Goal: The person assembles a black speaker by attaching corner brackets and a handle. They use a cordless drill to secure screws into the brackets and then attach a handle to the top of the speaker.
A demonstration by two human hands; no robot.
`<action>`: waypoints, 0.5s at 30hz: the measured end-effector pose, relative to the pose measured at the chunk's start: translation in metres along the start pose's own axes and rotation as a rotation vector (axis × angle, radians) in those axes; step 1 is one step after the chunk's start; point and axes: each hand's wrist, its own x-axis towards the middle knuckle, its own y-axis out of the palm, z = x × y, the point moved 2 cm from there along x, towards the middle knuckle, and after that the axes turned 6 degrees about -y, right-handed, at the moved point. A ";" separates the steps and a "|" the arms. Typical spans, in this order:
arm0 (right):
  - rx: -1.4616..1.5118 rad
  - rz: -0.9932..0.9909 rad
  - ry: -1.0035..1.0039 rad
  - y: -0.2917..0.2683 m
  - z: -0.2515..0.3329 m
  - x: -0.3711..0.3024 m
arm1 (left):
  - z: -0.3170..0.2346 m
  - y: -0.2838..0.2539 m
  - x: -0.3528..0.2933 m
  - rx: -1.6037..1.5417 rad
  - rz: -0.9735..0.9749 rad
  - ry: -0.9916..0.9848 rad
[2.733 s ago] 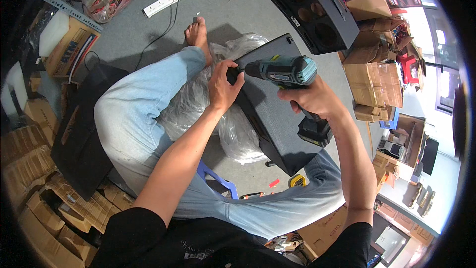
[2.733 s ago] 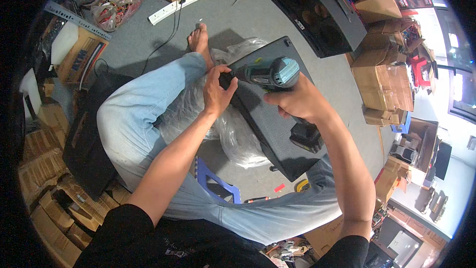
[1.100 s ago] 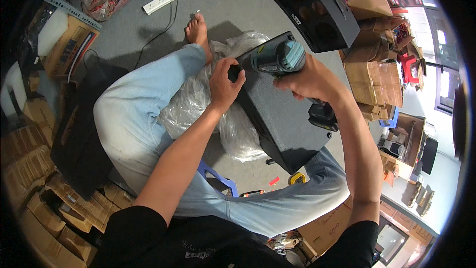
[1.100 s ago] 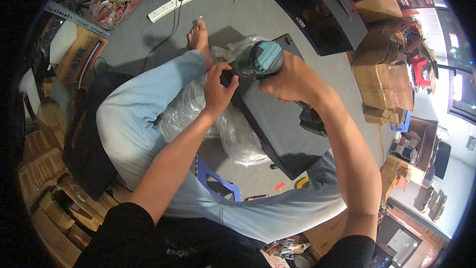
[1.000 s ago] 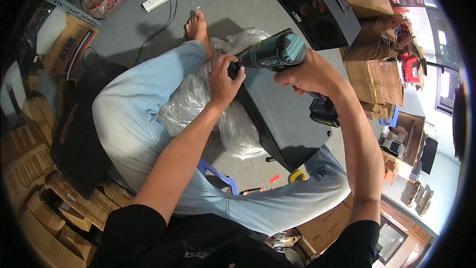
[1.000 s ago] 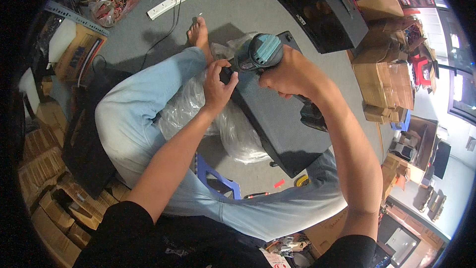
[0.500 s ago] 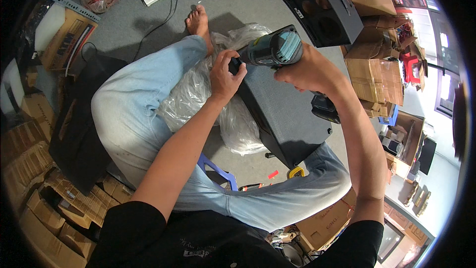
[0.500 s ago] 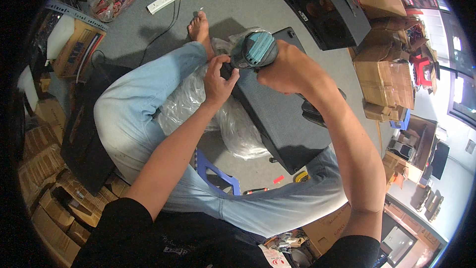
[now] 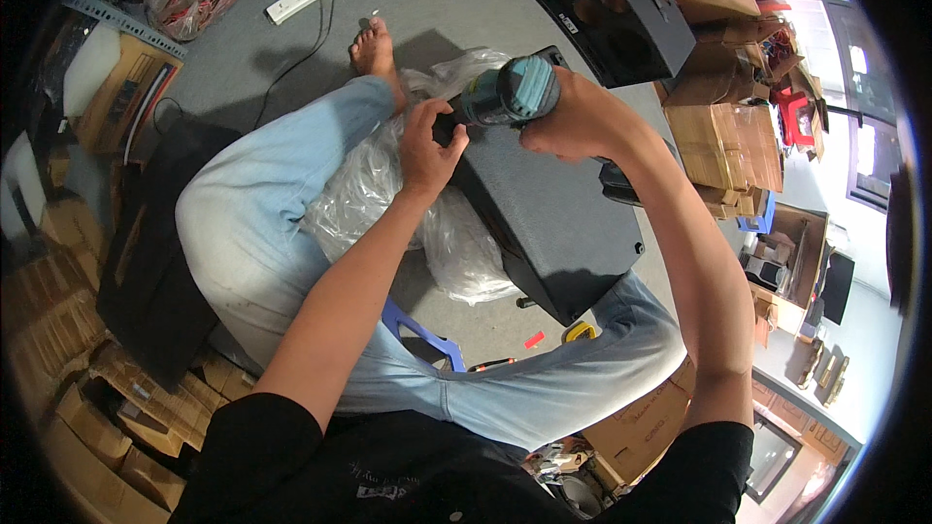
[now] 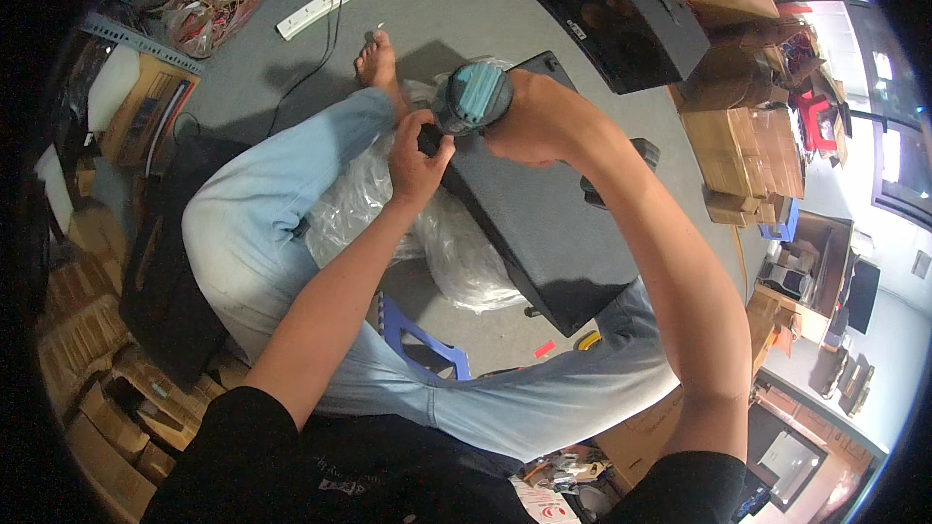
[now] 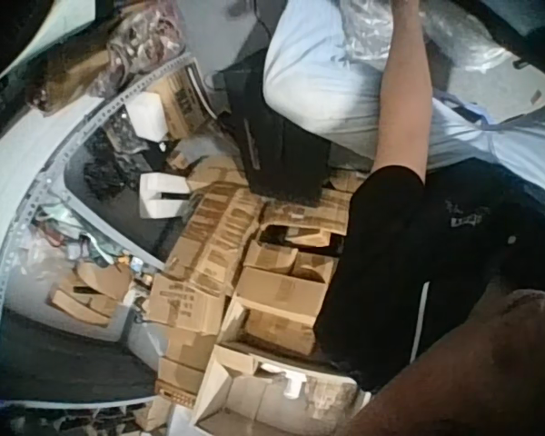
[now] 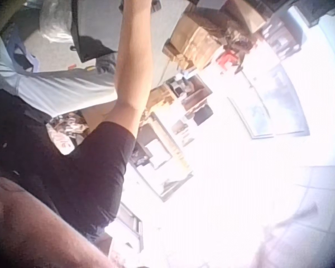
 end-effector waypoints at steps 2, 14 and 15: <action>0.088 0.060 0.027 -0.004 0.003 0.001 | 0.000 -0.001 0.001 0.007 0.015 0.001; -0.001 0.032 -0.013 -0.004 0.002 -0.001 | 0.000 0.005 0.006 0.068 -0.018 0.007; -0.025 0.020 -0.023 -0.004 0.004 -0.003 | 0.000 0.004 0.006 0.051 -0.021 0.018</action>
